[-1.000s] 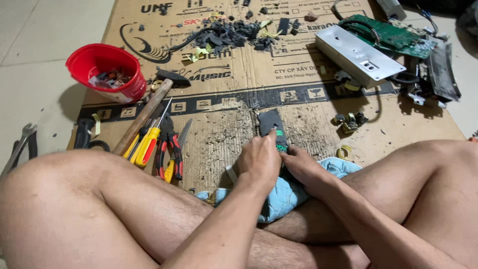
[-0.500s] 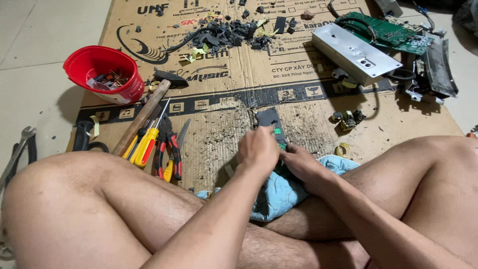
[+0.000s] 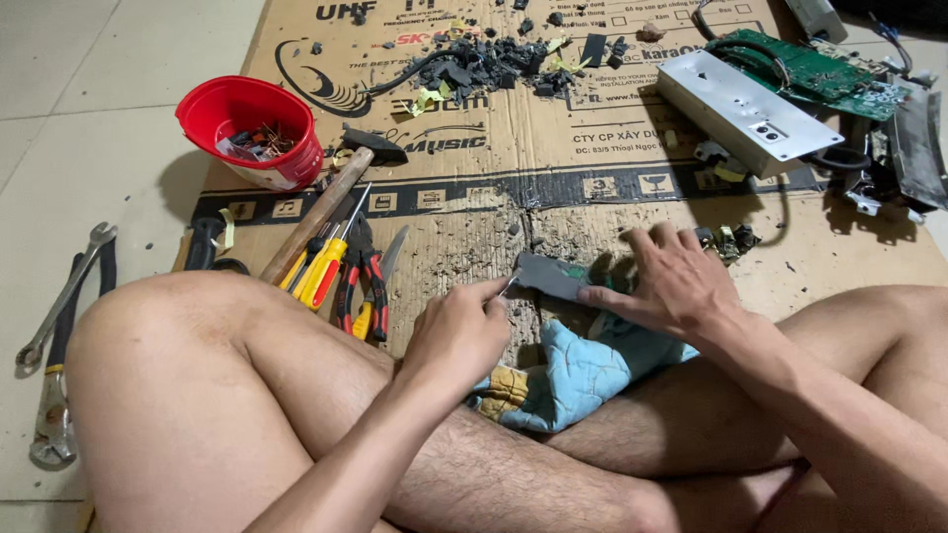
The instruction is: The person sits on the floor and uses a screwdriver and pliers to remove components from a green circuit board. They scrape the board surface with a tool and place removed parts into a red bucket.
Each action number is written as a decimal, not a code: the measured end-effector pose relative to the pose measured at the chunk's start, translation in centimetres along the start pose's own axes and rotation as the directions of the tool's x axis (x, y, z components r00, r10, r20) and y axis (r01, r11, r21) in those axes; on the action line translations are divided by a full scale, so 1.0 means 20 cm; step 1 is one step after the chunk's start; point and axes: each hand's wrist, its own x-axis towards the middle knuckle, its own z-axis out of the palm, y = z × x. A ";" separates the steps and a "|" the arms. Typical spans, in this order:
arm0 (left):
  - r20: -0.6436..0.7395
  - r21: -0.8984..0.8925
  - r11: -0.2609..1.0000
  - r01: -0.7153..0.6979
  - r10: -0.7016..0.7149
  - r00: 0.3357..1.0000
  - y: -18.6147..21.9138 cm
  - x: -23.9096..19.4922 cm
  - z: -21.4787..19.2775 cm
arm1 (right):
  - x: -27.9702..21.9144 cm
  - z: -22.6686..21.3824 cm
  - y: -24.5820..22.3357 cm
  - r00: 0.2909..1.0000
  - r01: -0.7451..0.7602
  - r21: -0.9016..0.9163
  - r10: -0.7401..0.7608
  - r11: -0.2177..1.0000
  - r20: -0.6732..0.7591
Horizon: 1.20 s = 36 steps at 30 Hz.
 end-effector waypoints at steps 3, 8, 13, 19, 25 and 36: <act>0.009 0.029 0.996 -0.083 0.083 0.997 -0.04 -0.02 0.03 | -0.02 0.01 -0.06 0.992 0.129 -0.106 -0.128 0.986 0.020; 0.024 0.124 0.977 -0.174 0.173 0.985 -0.10 0.06 0.12 | 0.01 0.18 -0.08 0.991 0.130 -0.114 -0.129 0.985 0.020; 0.036 0.132 0.968 -0.213 0.210 0.977 -0.12 0.13 0.19 | 0.06 0.23 -0.07 0.988 0.152 -0.132 -0.155 0.980 -0.010; 0.028 0.180 0.968 -0.175 0.173 0.985 -0.07 0.15 0.24 | 0.07 0.26 -0.07 0.991 0.134 -0.183 -0.137 0.974 0.000; -0.015 0.146 0.979 -0.142 0.145 0.989 -0.04 0.13 0.23 | 0.08 0.27 -0.07 0.988 0.147 -0.130 -0.153 0.981 -0.034; -0.086 -0.300 0.938 0.175 -0.210 0.974 -0.14 0.37 0.47 | 0.10 0.32 -0.06 0.988 0.140 -0.116 -0.147 0.983 -0.046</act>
